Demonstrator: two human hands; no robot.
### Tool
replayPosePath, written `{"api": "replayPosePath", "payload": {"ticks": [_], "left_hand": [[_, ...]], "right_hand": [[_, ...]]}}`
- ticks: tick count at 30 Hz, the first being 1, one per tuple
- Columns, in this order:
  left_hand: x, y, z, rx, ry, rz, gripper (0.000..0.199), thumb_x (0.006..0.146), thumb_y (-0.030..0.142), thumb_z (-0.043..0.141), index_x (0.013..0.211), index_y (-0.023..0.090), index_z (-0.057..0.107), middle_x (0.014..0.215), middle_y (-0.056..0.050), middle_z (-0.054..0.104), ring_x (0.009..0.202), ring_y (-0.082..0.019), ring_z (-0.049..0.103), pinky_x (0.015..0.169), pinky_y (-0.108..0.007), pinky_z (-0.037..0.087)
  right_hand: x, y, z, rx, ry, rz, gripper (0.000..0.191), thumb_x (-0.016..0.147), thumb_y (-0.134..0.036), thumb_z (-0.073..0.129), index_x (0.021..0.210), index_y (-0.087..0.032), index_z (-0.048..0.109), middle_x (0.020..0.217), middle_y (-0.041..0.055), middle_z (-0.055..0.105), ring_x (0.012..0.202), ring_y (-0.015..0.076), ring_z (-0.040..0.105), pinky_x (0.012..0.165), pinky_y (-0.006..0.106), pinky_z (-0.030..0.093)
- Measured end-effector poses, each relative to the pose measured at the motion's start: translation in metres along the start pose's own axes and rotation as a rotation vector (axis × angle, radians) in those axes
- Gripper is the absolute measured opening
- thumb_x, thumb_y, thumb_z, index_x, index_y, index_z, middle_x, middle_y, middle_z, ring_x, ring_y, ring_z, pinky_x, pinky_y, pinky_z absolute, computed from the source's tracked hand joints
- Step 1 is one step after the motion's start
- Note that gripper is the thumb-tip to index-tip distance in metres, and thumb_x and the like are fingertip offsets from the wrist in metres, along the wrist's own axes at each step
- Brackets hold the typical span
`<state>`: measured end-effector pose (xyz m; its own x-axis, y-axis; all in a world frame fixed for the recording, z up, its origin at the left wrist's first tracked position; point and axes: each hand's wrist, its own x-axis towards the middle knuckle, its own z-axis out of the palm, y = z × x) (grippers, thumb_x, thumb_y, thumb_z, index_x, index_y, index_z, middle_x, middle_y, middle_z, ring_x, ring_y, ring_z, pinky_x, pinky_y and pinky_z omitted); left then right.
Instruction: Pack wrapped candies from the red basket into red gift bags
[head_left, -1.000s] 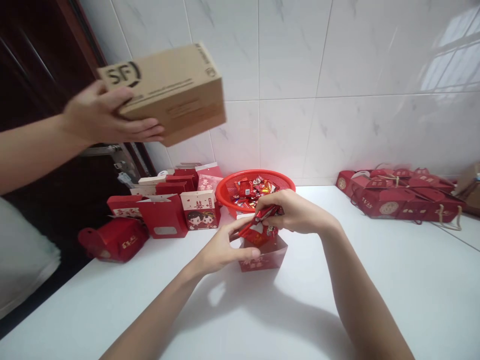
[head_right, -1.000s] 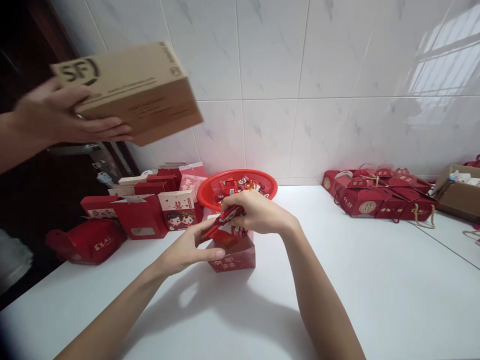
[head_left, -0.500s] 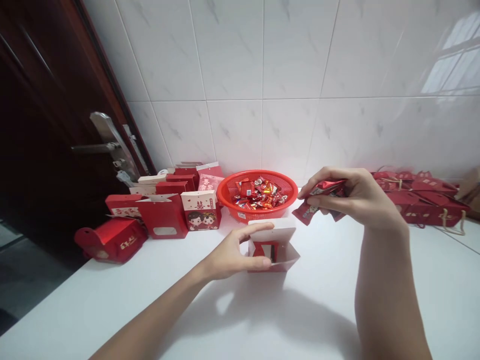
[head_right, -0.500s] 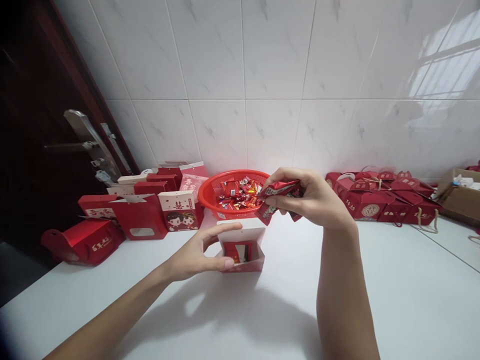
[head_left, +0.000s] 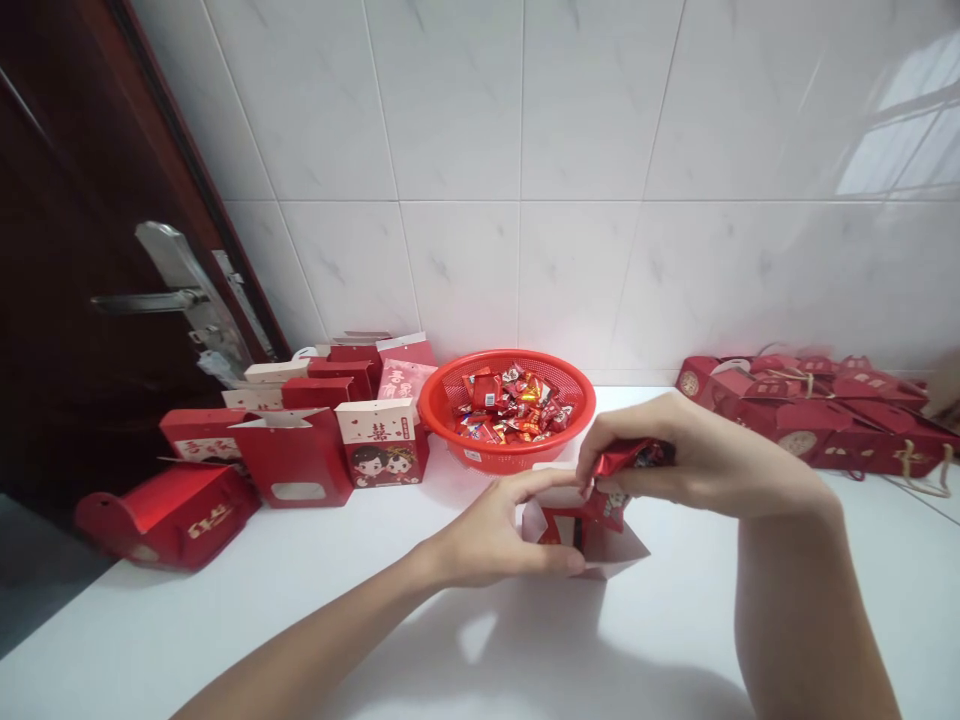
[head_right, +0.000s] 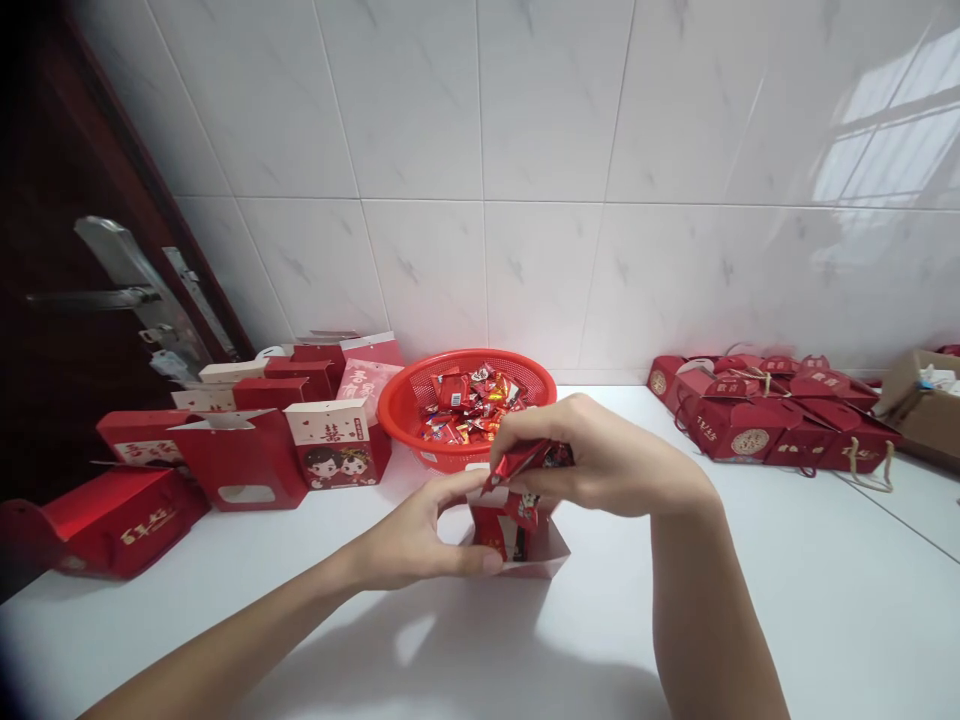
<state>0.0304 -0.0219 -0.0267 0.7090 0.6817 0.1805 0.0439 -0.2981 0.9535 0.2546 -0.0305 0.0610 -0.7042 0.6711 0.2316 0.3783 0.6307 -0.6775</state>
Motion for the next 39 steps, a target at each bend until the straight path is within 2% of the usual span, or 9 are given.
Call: {"api": "replayPosePath", "payload": {"ticks": [6, 12, 17, 21, 24, 29, 33, 39], "left_hand": [[0.011, -0.002, -0.007, -0.061, -0.041, -0.017, 0.059, 0.075, 0.022, 0.083, 0.131, 0.024, 0.065, 0.124, -0.005, 0.071, 0.114, -0.027, 0.064, 0.102, -0.039, 0.047], [0.009, -0.004, -0.009, 0.0, -0.011, -0.036, 0.059, 0.075, 0.026, 0.084, 0.132, 0.027, 0.066, 0.129, -0.004, 0.069, 0.118, -0.027, 0.062, 0.105, -0.038, 0.046], [0.005, -0.006, -0.009, 0.087, 0.03, -0.07, 0.063, 0.074, 0.039, 0.085, 0.133, 0.03, 0.065, 0.135, -0.005, 0.066, 0.124, -0.03, 0.059, 0.109, -0.041, 0.044], [0.004, -0.005, -0.011, 0.132, 0.072, -0.135, 0.065, 0.072, 0.042, 0.085, 0.133, 0.031, 0.065, 0.137, -0.005, 0.064, 0.126, -0.031, 0.058, 0.112, -0.045, 0.042], [0.003, -0.004, -0.013, 0.142, 0.075, -0.146, 0.065, 0.074, 0.041, 0.084, 0.134, 0.033, 0.063, 0.138, -0.003, 0.064, 0.126, -0.029, 0.058, 0.112, -0.043, 0.043], [0.001, -0.008, -0.016, 0.167, 0.099, -0.178, 0.068, 0.074, 0.047, 0.083, 0.137, 0.033, 0.061, 0.143, -0.004, 0.06, 0.133, -0.031, 0.053, 0.115, -0.046, 0.04], [0.0, -0.011, -0.017, 0.173, 0.088, -0.2, 0.071, 0.074, 0.049, 0.082, 0.139, 0.035, 0.058, 0.147, -0.003, 0.057, 0.136, -0.031, 0.051, 0.117, -0.048, 0.038], [-0.001, -0.003, -0.016, 0.233, 0.043, -0.149, 0.073, 0.074, 0.044, 0.084, 0.141, 0.035, 0.056, 0.147, -0.003, 0.056, 0.133, -0.03, 0.054, 0.115, -0.045, 0.041]], "right_hand": [[0.003, 0.012, 0.004, -0.158, -0.066, 0.067, 0.014, 0.087, -0.009, 0.061, 0.091, -0.018, 0.07, 0.08, 0.0003, 0.072, 0.069, 0.0106, 0.064, 0.061, 0.018, 0.046], [0.004, 0.017, 0.003, -0.06, -0.162, 0.114, 0.017, 0.09, -0.007, 0.057, 0.093, -0.019, 0.068, 0.084, -0.0007, 0.074, 0.071, 0.0093, 0.066, 0.064, 0.016, 0.047], [0.005, 0.02, -0.005, -0.018, -0.124, 0.1, 0.006, 0.093, -0.019, 0.06, 0.093, -0.018, 0.066, 0.082, 0.001, 0.072, 0.071, 0.0101, 0.065, 0.064, 0.017, 0.047], [0.006, 0.023, -0.008, 0.029, -0.088, 0.165, 0.01, 0.095, -0.028, 0.059, 0.098, -0.019, 0.06, 0.073, -0.0009, 0.067, 0.058, 0.0087, 0.057, 0.051, 0.017, 0.043], [0.004, 0.024, -0.007, 0.029, -0.045, 0.207, 0.01, 0.094, -0.026, 0.06, 0.096, -0.02, 0.052, 0.067, -0.0044, 0.061, 0.052, 0.0074, 0.051, 0.045, 0.017, 0.038], [0.001, 0.026, -0.01, -0.032, -0.007, 0.158, 0.009, 0.092, -0.021, 0.059, 0.088, -0.02, 0.051, 0.068, -0.0045, 0.059, 0.055, 0.0073, 0.05, 0.049, 0.017, 0.038], [0.003, 0.026, -0.013, -0.086, 0.011, 0.11, 0.003, 0.091, -0.019, 0.061, 0.092, -0.019, 0.059, 0.076, -0.0015, 0.064, 0.062, 0.0087, 0.054, 0.055, 0.019, 0.042], [0.006, 0.02, -0.011, -0.127, -0.026, 0.0, 0.008, 0.088, -0.012, 0.062, 0.094, -0.018, 0.064, 0.088, 0.0021, 0.069, 0.077, 0.0114, 0.061, 0.068, 0.021, 0.047]]}}
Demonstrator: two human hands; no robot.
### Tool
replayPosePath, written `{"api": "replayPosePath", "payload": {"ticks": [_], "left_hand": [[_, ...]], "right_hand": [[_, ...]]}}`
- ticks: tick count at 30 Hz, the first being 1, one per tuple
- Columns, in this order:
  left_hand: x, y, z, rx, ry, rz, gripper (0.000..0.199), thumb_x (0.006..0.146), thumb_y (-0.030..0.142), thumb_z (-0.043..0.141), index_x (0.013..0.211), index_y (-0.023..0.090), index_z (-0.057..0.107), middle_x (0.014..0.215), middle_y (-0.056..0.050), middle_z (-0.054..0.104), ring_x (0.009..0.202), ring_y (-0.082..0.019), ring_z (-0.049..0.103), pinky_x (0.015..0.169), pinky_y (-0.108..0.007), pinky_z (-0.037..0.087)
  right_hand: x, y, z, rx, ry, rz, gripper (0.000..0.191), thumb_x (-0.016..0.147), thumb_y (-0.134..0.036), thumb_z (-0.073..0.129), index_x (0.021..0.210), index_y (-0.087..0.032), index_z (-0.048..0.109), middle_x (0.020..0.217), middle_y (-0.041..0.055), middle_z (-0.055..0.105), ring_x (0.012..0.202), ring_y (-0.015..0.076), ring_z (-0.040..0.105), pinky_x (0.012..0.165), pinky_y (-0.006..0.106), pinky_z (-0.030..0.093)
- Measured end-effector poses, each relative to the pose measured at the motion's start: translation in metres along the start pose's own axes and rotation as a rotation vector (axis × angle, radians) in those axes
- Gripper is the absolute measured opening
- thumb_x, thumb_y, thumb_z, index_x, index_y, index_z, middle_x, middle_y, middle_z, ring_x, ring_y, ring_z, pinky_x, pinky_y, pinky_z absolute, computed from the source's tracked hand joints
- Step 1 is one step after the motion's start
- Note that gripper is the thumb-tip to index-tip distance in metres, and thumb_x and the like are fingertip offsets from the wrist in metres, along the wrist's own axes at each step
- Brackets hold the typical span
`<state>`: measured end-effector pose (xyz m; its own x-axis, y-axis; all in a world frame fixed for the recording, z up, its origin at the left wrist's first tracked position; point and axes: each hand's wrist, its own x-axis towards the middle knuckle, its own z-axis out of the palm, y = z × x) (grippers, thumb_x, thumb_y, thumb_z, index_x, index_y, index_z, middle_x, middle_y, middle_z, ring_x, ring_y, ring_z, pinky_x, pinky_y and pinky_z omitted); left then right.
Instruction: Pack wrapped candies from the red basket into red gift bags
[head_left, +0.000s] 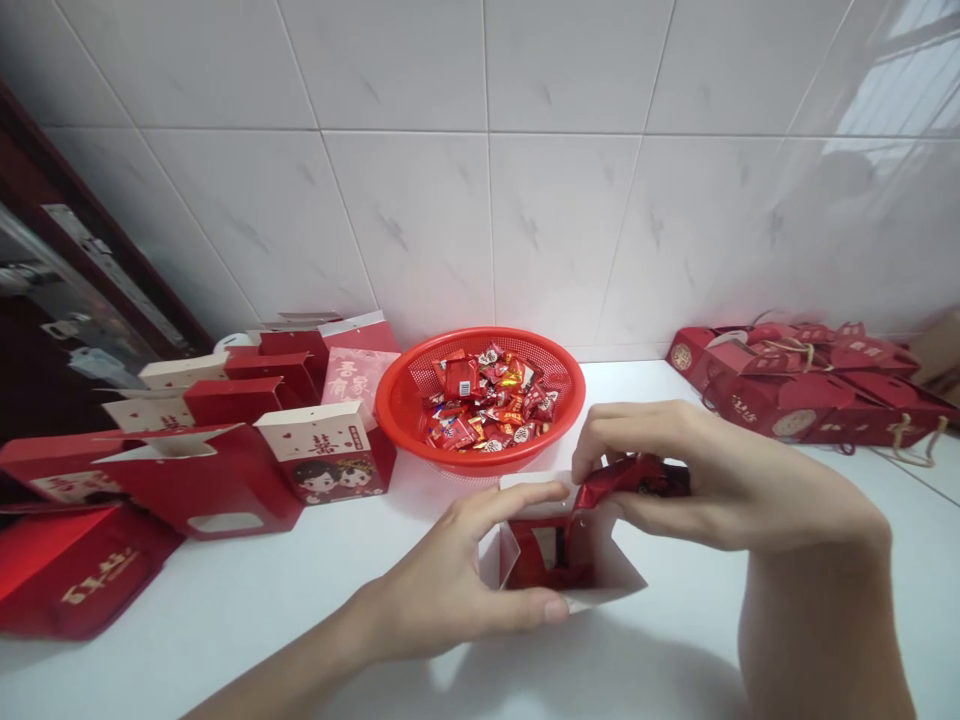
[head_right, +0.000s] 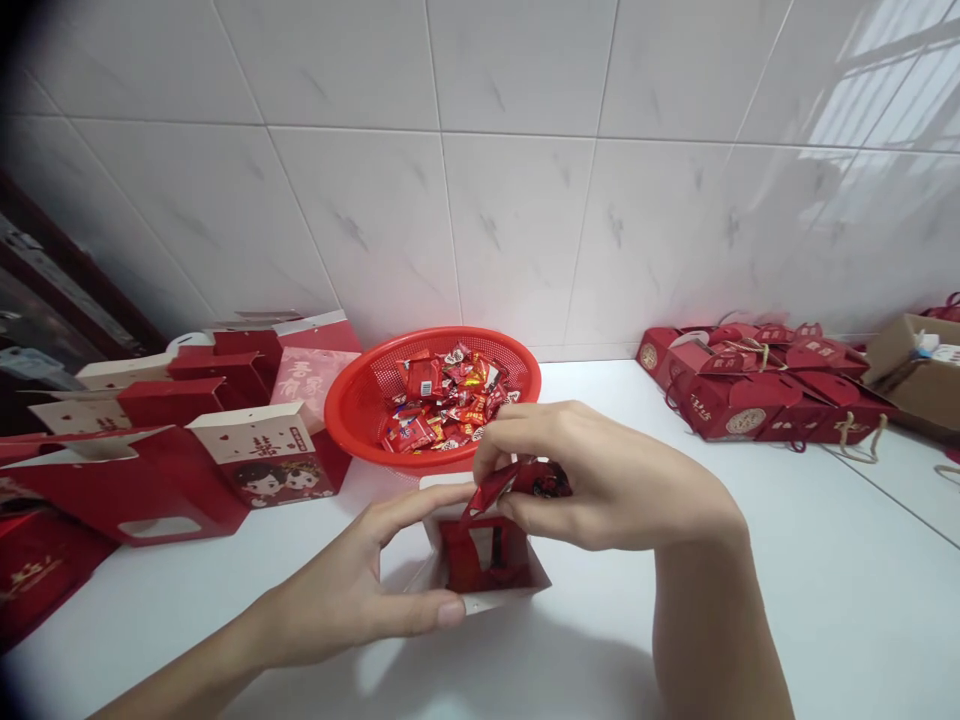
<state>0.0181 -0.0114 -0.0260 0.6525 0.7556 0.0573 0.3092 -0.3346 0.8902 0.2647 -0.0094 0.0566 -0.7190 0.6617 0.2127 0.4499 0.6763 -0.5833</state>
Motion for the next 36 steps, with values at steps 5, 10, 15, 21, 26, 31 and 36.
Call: {"api": "replayPosePath", "payload": {"ticks": [5, 10, 15, 21, 26, 31, 36], "left_hand": [[-0.006, 0.004, 0.001, 0.093, -0.018, 0.048, 0.077, 0.073, 0.043, 0.085, 0.143, 0.036, 0.054, 0.147, -0.003, 0.056, 0.131, -0.031, 0.055, 0.11, -0.045, 0.046], [-0.011, 0.005, 0.004, 0.152, -0.031, 0.081, 0.08, 0.074, 0.042, 0.084, 0.146, 0.036, 0.05, 0.146, -0.005, 0.057, 0.13, -0.033, 0.055, 0.109, -0.047, 0.047], [-0.012, 0.004, 0.004, 0.172, -0.031, 0.107, 0.082, 0.074, 0.043, 0.083, 0.148, 0.036, 0.048, 0.147, -0.005, 0.056, 0.129, -0.033, 0.056, 0.108, -0.047, 0.047], [-0.012, 0.0, 0.002, 0.187, -0.058, 0.06, 0.081, 0.074, 0.044, 0.083, 0.147, 0.038, 0.049, 0.149, -0.005, 0.054, 0.133, -0.034, 0.053, 0.111, -0.049, 0.045], [-0.008, 0.005, 0.001, 0.154, -0.021, 0.022, 0.077, 0.074, 0.041, 0.084, 0.144, 0.037, 0.052, 0.146, -0.003, 0.057, 0.133, -0.033, 0.053, 0.11, -0.049, 0.046], [-0.001, 0.01, -0.002, 0.066, -0.029, 0.084, 0.073, 0.077, 0.036, 0.082, 0.144, 0.035, 0.053, 0.141, -0.004, 0.062, 0.132, -0.033, 0.055, 0.109, -0.048, 0.048], [-0.005, 0.011, -0.002, 0.12, -0.055, 0.1, 0.079, 0.076, 0.039, 0.083, 0.147, 0.033, 0.05, 0.148, -0.006, 0.056, 0.134, -0.034, 0.053, 0.111, -0.05, 0.044]], "right_hand": [[-0.006, -0.011, 0.002, 0.013, -0.09, 0.036, 0.017, 0.086, -0.007, 0.061, 0.099, -0.018, 0.064, 0.086, 0.0003, 0.071, 0.072, 0.0102, 0.063, 0.063, 0.019, 0.046], [-0.011, -0.018, 0.008, -0.002, -0.154, 0.078, 0.018, 0.087, -0.007, 0.058, 0.098, -0.019, 0.067, 0.089, 0.0023, 0.073, 0.076, 0.0128, 0.066, 0.065, 0.021, 0.048], [-0.012, -0.023, 0.01, -0.008, -0.116, 0.065, 0.018, 0.089, -0.008, 0.055, 0.095, -0.02, 0.067, 0.087, 0.0025, 0.073, 0.074, 0.0126, 0.065, 0.064, 0.021, 0.047], [-0.01, -0.026, 0.005, -0.011, 0.077, 0.045, 0.008, 0.087, -0.015, 0.059, 0.081, -0.017, 0.063, 0.064, -0.0029, 0.061, 0.053, 0.0072, 0.046, 0.05, 0.02, 0.034], [0.0, -0.021, 0.01, 0.152, 0.146, 0.057, 0.009, 0.082, -0.016, 0.056, 0.073, -0.016, 0.06, 0.055, -0.005, 0.05, 0.049, 0.0065, 0.039, 0.045, 0.02, 0.029], [0.013, -0.013, 0.016, 0.221, 0.156, 0.103, 0.014, 0.077, -0.007, 0.05, 0.075, -0.015, 0.061, 0.062, -0.0026, 0.058, 0.054, 0.0079, 0.048, 0.05, 0.02, 0.037], [0.012, -0.011, 0.012, 0.216, 0.133, -0.083, 0.016, 0.085, -0.005, 0.054, 0.086, -0.014, 0.067, 0.084, 0.0046, 0.07, 0.076, 0.0126, 0.061, 0.068, 0.023, 0.05]]}}
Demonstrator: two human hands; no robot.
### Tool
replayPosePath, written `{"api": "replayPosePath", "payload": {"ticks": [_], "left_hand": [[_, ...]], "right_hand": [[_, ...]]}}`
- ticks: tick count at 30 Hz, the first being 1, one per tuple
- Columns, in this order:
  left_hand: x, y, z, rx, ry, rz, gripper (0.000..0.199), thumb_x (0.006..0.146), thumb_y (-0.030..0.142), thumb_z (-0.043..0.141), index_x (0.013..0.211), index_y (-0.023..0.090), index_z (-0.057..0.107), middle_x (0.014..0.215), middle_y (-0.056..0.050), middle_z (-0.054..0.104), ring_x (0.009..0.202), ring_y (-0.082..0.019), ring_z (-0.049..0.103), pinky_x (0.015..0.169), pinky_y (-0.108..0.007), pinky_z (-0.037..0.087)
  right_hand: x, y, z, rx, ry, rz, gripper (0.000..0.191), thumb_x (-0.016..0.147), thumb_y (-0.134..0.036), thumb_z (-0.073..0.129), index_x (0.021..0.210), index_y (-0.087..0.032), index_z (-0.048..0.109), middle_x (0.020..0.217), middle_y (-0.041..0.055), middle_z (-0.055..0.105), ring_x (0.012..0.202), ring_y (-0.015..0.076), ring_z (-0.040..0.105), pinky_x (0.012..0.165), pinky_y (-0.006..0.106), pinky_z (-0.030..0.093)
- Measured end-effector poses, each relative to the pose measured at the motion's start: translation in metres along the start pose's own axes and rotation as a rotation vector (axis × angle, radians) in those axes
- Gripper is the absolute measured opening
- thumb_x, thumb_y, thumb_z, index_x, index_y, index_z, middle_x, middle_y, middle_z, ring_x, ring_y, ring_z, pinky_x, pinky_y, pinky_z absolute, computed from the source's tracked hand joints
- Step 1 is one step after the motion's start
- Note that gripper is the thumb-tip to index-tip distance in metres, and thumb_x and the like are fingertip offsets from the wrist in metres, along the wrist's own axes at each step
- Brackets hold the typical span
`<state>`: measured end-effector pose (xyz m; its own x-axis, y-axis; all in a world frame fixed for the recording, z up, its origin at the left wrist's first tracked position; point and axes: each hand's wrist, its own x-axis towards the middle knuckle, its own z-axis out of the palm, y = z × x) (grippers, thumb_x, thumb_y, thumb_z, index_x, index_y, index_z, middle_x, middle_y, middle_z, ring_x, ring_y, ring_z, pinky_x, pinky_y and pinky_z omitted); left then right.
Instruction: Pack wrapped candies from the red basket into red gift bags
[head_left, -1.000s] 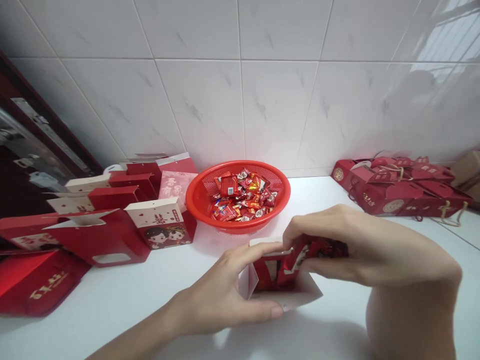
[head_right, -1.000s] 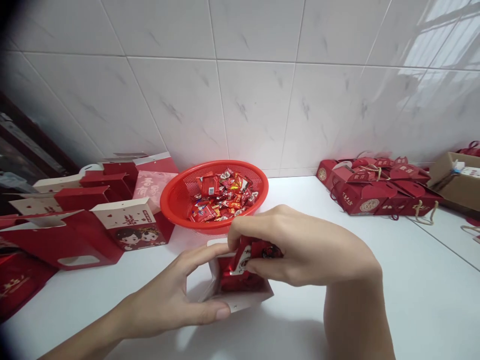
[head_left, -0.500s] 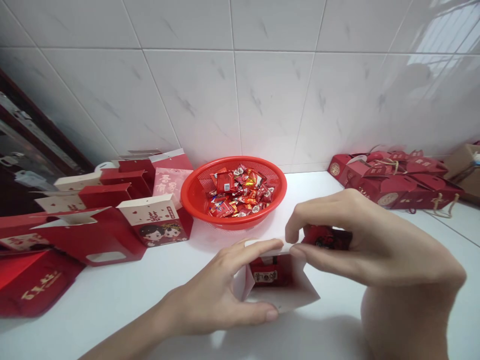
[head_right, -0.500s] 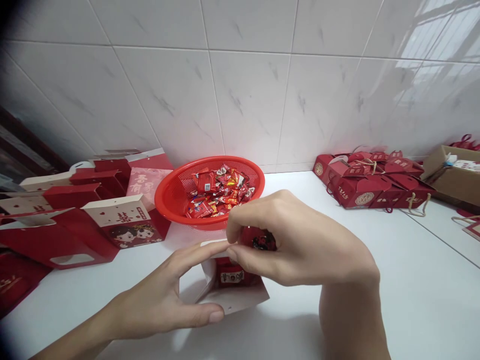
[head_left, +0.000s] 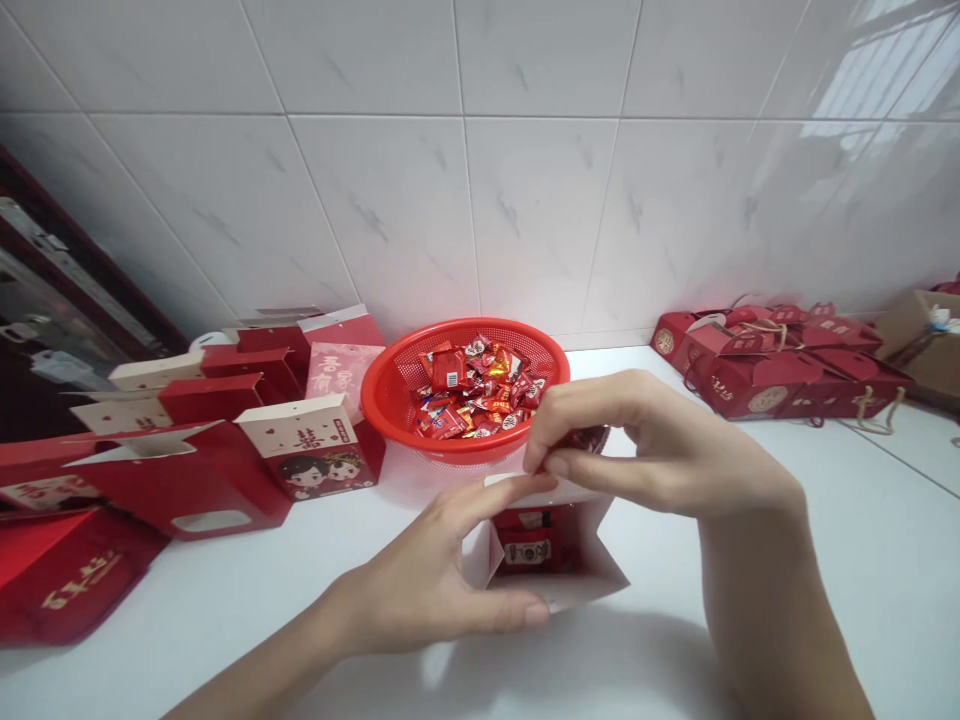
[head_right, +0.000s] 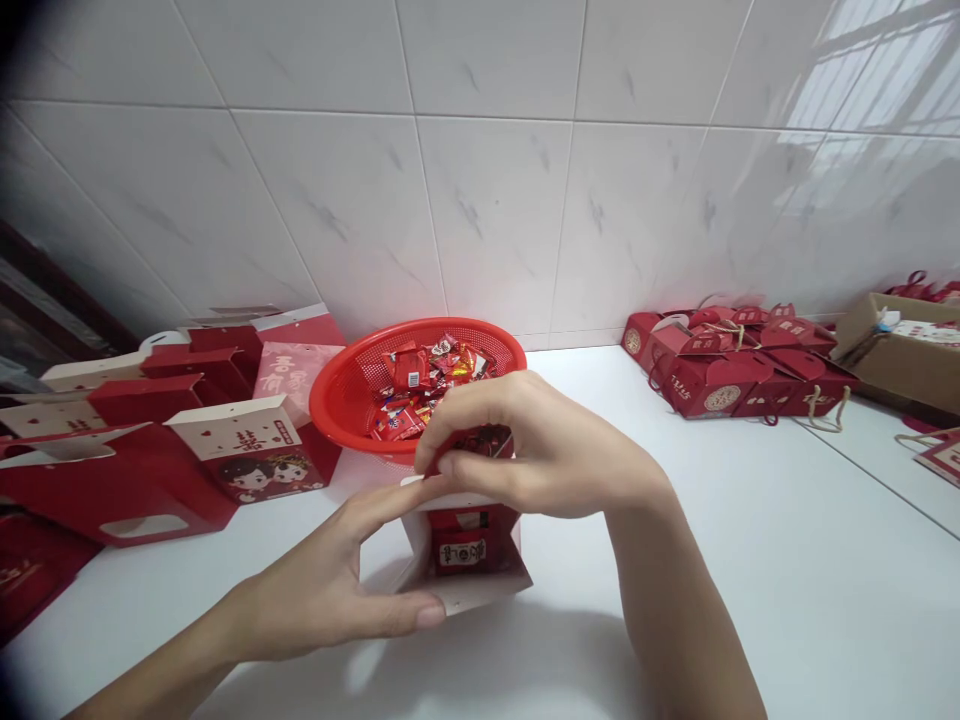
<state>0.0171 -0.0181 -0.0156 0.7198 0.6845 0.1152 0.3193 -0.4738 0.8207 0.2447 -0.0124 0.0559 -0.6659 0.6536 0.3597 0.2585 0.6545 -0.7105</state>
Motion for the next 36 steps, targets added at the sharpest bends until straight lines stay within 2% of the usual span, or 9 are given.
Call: {"api": "replayPosePath", "payload": {"ticks": [6, 13, 18, 21, 24, 27, 29, 33, 36], "left_hand": [[-0.007, 0.003, 0.001, 0.075, -0.109, 0.146, 0.078, 0.077, 0.031, 0.082, 0.148, 0.036, 0.049, 0.141, -0.006, 0.061, 0.128, -0.032, 0.057, 0.108, -0.044, 0.047], [-0.009, 0.005, 0.006, 0.164, -0.065, 0.16, 0.074, 0.082, 0.031, 0.077, 0.149, 0.035, 0.046, 0.143, -0.006, 0.06, 0.128, -0.03, 0.058, 0.11, -0.043, 0.046], [-0.007, 0.012, 0.02, 0.191, -0.193, 0.269, 0.065, 0.089, 0.029, 0.068, 0.149, 0.035, 0.046, 0.14, -0.004, 0.063, 0.125, -0.027, 0.06, 0.111, -0.038, 0.045], [-0.001, 0.001, 0.016, 0.173, -0.034, 0.265, 0.064, 0.084, 0.035, 0.073, 0.145, 0.027, 0.053, 0.124, -0.008, 0.072, 0.111, -0.028, 0.067, 0.099, -0.039, 0.054], [0.001, -0.007, 0.01, 0.162, 0.078, 0.273, 0.05, 0.091, 0.027, 0.064, 0.14, 0.021, 0.058, 0.115, -0.01, 0.074, 0.104, -0.026, 0.069, 0.093, -0.038, 0.056], [-0.001, -0.006, 0.006, 0.19, 0.118, 0.339, 0.046, 0.095, 0.013, 0.051, 0.14, 0.023, 0.059, 0.113, -0.008, 0.076, 0.1, -0.022, 0.071, 0.091, -0.035, 0.057], [-0.003, -0.004, 0.004, 0.217, 0.12, 0.312, 0.045, 0.096, 0.01, 0.046, 0.135, 0.024, 0.064, 0.114, -0.008, 0.075, 0.099, -0.021, 0.071, 0.087, -0.034, 0.058], [-0.003, -0.004, 0.001, 0.198, 0.13, 0.214, 0.039, 0.095, 0.012, 0.048, 0.12, 0.026, 0.074, 0.119, -0.006, 0.075, 0.106, -0.023, 0.071, 0.09, -0.034, 0.059], [-0.001, -0.003, 0.003, 0.173, 0.194, 0.172, 0.03, 0.094, 0.018, 0.054, 0.109, 0.025, 0.078, 0.107, -0.005, 0.078, 0.098, -0.023, 0.073, 0.091, -0.035, 0.058]], "right_hand": [[-0.01, -0.005, -0.007, 0.044, -0.16, -0.162, 0.018, 0.098, -0.015, 0.051, 0.098, -0.012, 0.069, 0.091, 0.0102, 0.072, 0.085, 0.0148, 0.066, 0.076, 0.026, 0.054], [-0.013, -0.003, -0.012, -0.011, -0.079, -0.161, 0.014, 0.097, -0.015, 0.055, 0.099, -0.012, 0.069, 0.092, 0.0094, 0.072, 0.085, 0.0138, 0.066, 0.076, 0.025, 0.054], [-0.015, -0.006, -0.013, 0.005, -0.118, -0.196, 0.017, 0.099, -0.016, 0.052, 0.099, -0.013, 0.069, 0.091, 0.009, 0.073, 0.085, 0.0136, 0.067, 0.078, 0.026, 0.055], [-0.017, -0.006, -0.013, -0.011, -0.092, -0.192, 0.017, 0.098, -0.017, 0.053, 0.101, -0.014, 0.069, 0.092, 0.0091, 0.072, 0.086, 0.0137, 0.067, 0.077, 0.026, 0.056], [-0.018, -0.007, -0.013, -0.022, -0.062, -0.194, 0.016, 0.098, -0.017, 0.054, 0.1, -0.014, 0.069, 0.091, 0.0084, 0.072, 0.084, 0.0132, 0.067, 0.075, 0.025, 0.055], [-0.018, -0.008, -0.013, -0.03, -0.062, -0.196, 0.015, 0.097, -0.015, 0.055, 0.098, -0.014, 0.069, 0.09, 0.0077, 0.072, 0.083, 0.0127, 0.066, 0.075, 0.025, 0.054], [-0.018, -0.009, -0.013, -0.043, -0.072, -0.201, 0.015, 0.097, -0.014, 0.054, 0.097, -0.014, 0.069, 0.092, 0.0082, 0.072, 0.085, 0.013, 0.065, 0.076, 0.026, 0.054], [-0.017, -0.01, -0.013, -0.052, -0.084, -0.224, 0.015, 0.096, -0.01, 0.056, 0.095, -0.014, 0.07, 0.096, 0.0093, 0.072, 0.088, 0.0134, 0.066, 0.078, 0.026, 0.054], [-0.018, -0.011, -0.013, -0.03, -0.073, -0.246, 0.015, 0.095, -0.009, 0.057, 0.094, -0.014, 0.07, 0.097, 0.0088, 0.072, 0.088, 0.0127, 0.067, 0.079, 0.025, 0.054]]}}
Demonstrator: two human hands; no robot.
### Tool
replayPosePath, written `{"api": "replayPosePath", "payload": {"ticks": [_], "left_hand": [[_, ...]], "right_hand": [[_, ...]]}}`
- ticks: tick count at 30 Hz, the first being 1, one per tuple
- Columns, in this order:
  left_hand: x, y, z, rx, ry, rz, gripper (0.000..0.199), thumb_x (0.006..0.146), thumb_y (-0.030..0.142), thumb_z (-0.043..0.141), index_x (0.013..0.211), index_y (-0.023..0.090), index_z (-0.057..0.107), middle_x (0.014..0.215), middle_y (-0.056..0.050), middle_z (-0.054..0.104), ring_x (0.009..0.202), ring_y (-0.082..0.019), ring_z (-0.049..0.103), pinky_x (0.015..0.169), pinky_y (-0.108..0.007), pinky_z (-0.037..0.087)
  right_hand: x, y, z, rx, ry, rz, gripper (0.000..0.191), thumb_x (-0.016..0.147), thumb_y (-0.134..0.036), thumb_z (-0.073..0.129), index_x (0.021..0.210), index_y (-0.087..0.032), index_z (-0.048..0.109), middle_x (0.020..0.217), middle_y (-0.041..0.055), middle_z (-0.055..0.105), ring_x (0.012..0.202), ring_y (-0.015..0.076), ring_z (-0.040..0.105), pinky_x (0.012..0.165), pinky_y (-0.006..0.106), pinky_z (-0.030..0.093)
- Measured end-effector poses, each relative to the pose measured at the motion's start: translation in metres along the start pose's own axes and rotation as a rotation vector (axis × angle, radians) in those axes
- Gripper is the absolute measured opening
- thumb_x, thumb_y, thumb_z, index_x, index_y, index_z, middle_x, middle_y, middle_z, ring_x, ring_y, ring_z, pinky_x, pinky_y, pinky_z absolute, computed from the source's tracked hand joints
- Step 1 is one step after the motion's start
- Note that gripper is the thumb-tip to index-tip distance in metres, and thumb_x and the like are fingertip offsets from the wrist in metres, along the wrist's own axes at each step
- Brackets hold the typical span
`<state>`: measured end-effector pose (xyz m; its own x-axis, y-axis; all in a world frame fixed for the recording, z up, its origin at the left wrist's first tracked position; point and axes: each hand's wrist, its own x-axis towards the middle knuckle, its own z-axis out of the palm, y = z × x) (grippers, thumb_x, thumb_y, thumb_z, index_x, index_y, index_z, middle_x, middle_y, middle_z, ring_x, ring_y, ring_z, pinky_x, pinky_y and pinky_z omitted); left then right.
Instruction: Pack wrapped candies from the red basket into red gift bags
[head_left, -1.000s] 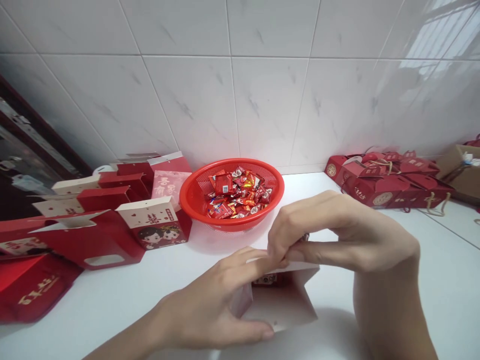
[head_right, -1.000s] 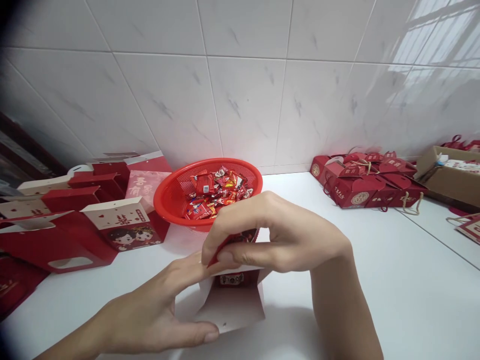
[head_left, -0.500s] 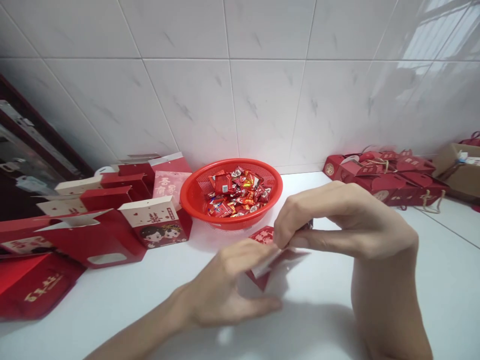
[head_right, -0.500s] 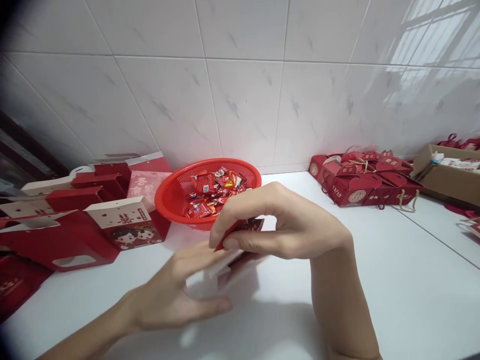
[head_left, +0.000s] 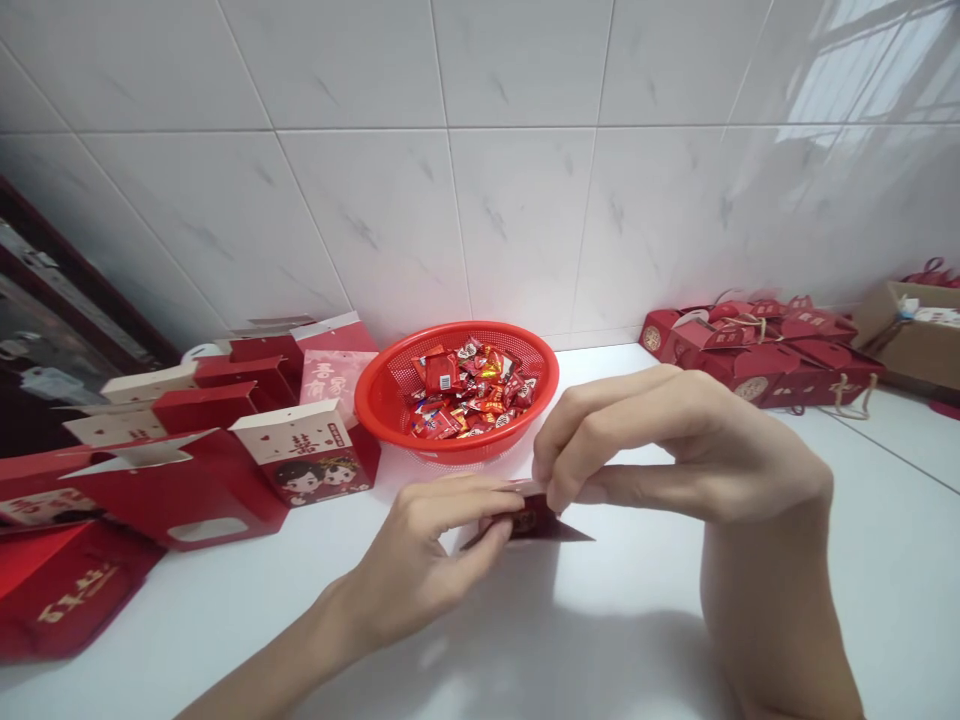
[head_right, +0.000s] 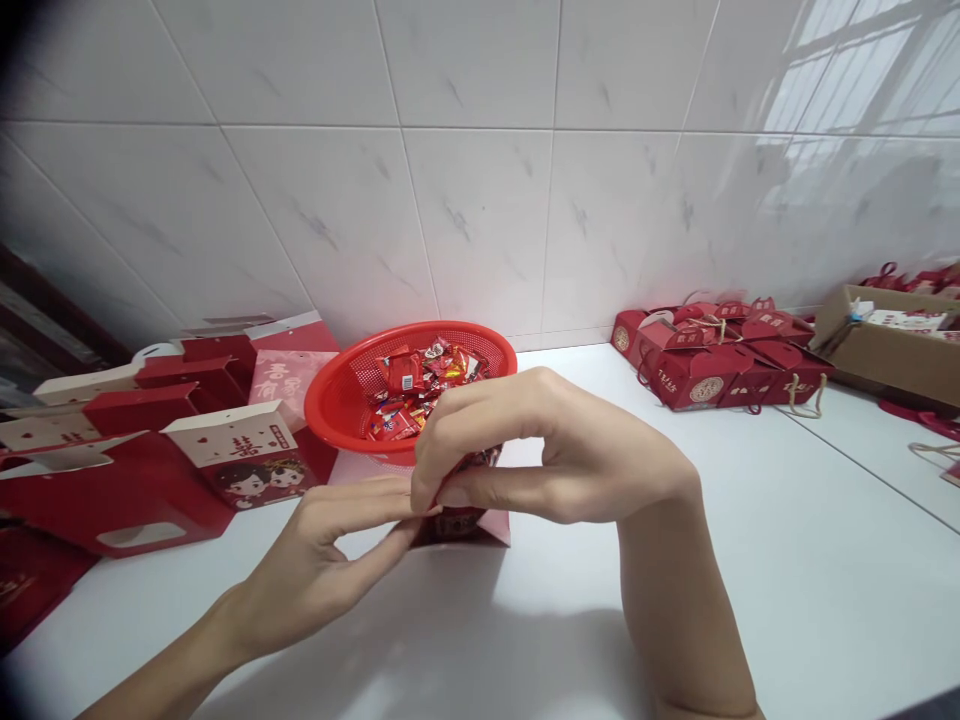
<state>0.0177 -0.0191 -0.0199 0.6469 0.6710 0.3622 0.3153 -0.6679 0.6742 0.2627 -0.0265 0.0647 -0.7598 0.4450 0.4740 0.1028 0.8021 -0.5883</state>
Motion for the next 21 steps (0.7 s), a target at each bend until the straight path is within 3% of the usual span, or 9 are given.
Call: {"api": "replayPosePath", "payload": {"ticks": [3, 8, 10, 15, 17, 21], "left_hand": [[0.002, 0.004, 0.002, -0.01, -0.004, -0.02, 0.022, 0.091, 0.023, 0.064, 0.107, 0.023, 0.078, 0.102, -0.005, 0.078, 0.091, -0.023, 0.072, 0.086, -0.033, 0.059], [0.0, 0.01, 0.001, 0.102, -0.05, 0.033, 0.031, 0.08, 0.019, 0.074, 0.111, 0.023, 0.071, 0.108, -0.004, 0.075, 0.096, -0.022, 0.07, 0.086, -0.032, 0.058], [-0.004, 0.012, 0.002, 0.17, -0.006, 0.103, 0.034, 0.08, 0.017, 0.074, 0.113, 0.023, 0.069, 0.11, -0.004, 0.074, 0.097, -0.021, 0.07, 0.085, -0.031, 0.058], [-0.014, 0.02, 0.007, 0.426, 0.231, 0.396, 0.039, 0.082, 0.01, 0.071, 0.12, 0.017, 0.064, 0.112, -0.01, 0.074, 0.102, -0.022, 0.069, 0.095, -0.037, 0.055], [-0.015, 0.023, 0.009, 0.483, 0.276, 0.436, 0.04, 0.083, 0.009, 0.071, 0.122, 0.015, 0.063, 0.111, -0.011, 0.074, 0.103, -0.023, 0.069, 0.096, -0.038, 0.055], [-0.014, 0.022, 0.01, 0.47, 0.257, 0.414, 0.045, 0.083, 0.016, 0.074, 0.126, 0.014, 0.061, 0.115, -0.013, 0.072, 0.108, -0.026, 0.068, 0.098, -0.04, 0.054]], "right_hand": [[0.0, 0.0, 0.001, 0.014, 0.025, -0.024, 0.014, 0.096, -0.01, 0.057, 0.092, -0.014, 0.07, 0.097, 0.0083, 0.073, 0.089, 0.0128, 0.067, 0.08, 0.026, 0.054], [0.002, 0.002, 0.006, -0.032, 0.002, -0.049, 0.017, 0.098, -0.017, 0.056, 0.091, -0.016, 0.072, 0.092, 0.0072, 0.075, 0.088, 0.0142, 0.066, 0.09, 0.034, 0.05], [0.003, 0.002, 0.007, -0.059, -0.016, -0.049, 0.02, 0.099, -0.019, 0.054, 0.092, -0.016, 0.072, 0.089, 0.0065, 0.075, 0.084, 0.0137, 0.066, 0.093, 0.037, 0.049], [0.001, 0.001, 0.007, -0.027, 0.013, -0.081, 0.019, 0.099, -0.018, 0.054, 0.096, -0.016, 0.073, 0.084, 0.0067, 0.075, 0.084, 0.0151, 0.066, 0.087, 0.033, 0.051], [0.0, 0.001, 0.007, -0.01, 0.035, -0.09, 0.018, 0.098, -0.018, 0.055, 0.097, -0.016, 0.073, 0.084, 0.0065, 0.075, 0.086, 0.0156, 0.066, 0.084, 0.032, 0.053], [-0.002, -0.002, 0.008, -0.024, 0.102, -0.089, 0.015, 0.096, -0.016, 0.057, 0.096, -0.018, 0.072, 0.084, 0.0051, 0.074, 0.085, 0.0158, 0.067, 0.08, 0.031, 0.054]]}}
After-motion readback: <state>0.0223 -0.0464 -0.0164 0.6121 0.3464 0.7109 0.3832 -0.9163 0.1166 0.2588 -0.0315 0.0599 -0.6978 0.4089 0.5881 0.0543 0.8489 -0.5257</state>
